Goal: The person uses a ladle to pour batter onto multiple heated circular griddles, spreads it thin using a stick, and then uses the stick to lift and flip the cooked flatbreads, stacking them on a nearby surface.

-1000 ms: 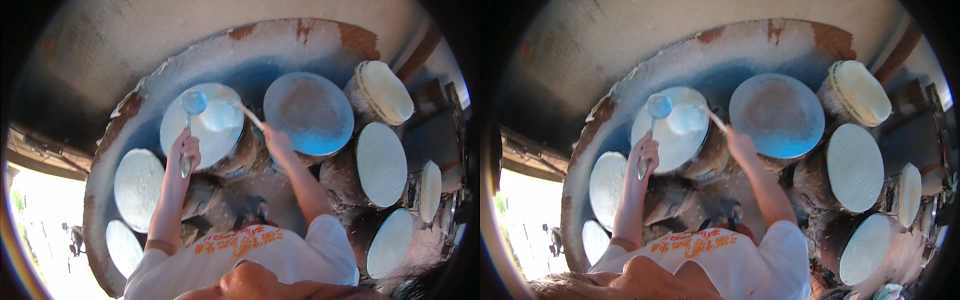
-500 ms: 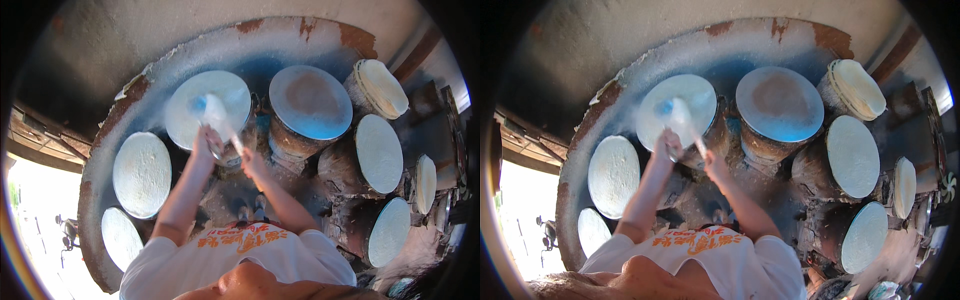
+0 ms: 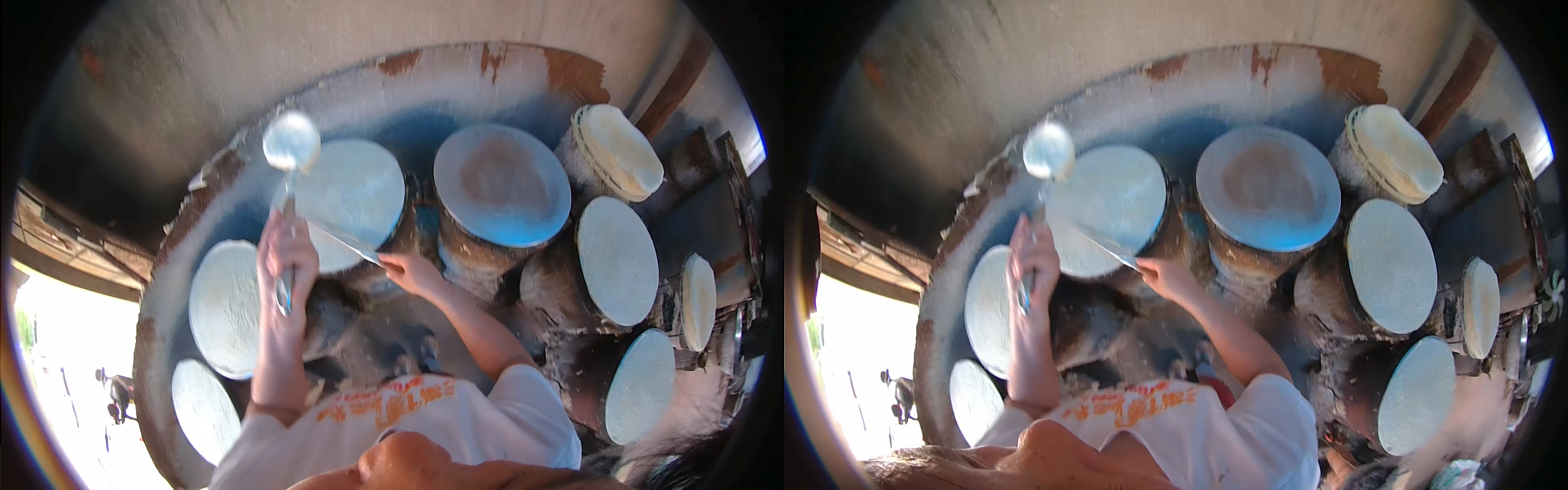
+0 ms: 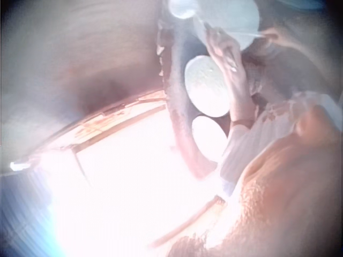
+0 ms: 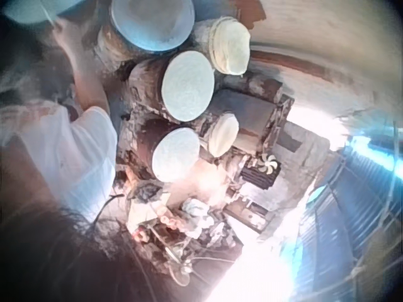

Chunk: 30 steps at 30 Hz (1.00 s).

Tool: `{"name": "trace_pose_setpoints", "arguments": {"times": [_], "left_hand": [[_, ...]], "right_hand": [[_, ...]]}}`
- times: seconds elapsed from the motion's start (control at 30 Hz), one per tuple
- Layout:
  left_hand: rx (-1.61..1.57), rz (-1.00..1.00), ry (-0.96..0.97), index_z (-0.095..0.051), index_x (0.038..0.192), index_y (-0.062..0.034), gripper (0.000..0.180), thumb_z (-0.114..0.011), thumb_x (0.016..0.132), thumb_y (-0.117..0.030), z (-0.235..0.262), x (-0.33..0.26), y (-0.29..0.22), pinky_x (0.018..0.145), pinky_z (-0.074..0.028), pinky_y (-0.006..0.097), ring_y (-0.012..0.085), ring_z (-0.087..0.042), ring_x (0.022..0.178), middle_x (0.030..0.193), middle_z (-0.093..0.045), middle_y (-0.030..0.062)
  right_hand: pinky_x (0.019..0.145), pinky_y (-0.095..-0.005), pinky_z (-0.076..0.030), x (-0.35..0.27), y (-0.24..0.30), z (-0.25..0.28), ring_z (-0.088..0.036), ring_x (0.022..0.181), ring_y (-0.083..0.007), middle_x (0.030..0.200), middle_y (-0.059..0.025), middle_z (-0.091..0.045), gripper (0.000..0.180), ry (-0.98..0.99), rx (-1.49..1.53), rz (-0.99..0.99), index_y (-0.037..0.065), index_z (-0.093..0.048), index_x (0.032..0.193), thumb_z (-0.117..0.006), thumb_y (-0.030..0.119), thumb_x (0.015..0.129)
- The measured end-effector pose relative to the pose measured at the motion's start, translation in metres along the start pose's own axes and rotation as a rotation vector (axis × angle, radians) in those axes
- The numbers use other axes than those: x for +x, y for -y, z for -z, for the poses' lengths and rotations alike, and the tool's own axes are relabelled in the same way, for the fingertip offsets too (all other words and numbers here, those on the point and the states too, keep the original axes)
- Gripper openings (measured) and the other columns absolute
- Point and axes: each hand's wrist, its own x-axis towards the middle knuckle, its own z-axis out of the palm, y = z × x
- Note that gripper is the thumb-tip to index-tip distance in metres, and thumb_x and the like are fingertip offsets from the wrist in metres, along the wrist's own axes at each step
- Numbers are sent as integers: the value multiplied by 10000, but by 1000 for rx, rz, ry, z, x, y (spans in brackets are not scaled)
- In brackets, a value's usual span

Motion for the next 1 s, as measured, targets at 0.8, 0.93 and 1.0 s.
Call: {"name": "trace_pose_setpoints", "arguments": {"times": [0.8, 0.93, 1.0], "left_hand": [[463, 812, -591, -481, 849, -99, 158, -484, 970, -202, 232, 265, 158, 351, -354, 194, 50, -403, 414, 615, -394, -30], [786, 839, -518, -555, 1040, -187, 99, -489, 967, -177, 250, 298, 156, 350, -339, 171, 24, -385, 437, 624, -393, -36], [854, 766, -565, -528, 1159, -232, 209, -495, 963, -168, 245, 312, 145, 344, -334, 164, 18, -382, 436, 616, -389, -43]], "right_hand": [[451, -233, -460, -171, -133, 152, -536, 544, -94, 839, -62, -634, 467, -1322, 763, -434, 1, -576, 1210, -588, -51, 746], [683, -295, -469, -153, -142, 159, -565, 771, -190, 940, -112, -558, 447, -1337, 245, -443, -2, -597, 1155, -623, -40, 710], [811, -356, -445, -143, -118, 176, -508, 972, -316, 1058, -179, -501, 465, -1229, 108, -540, -4, -579, 1138, -610, -44, 675]]}}
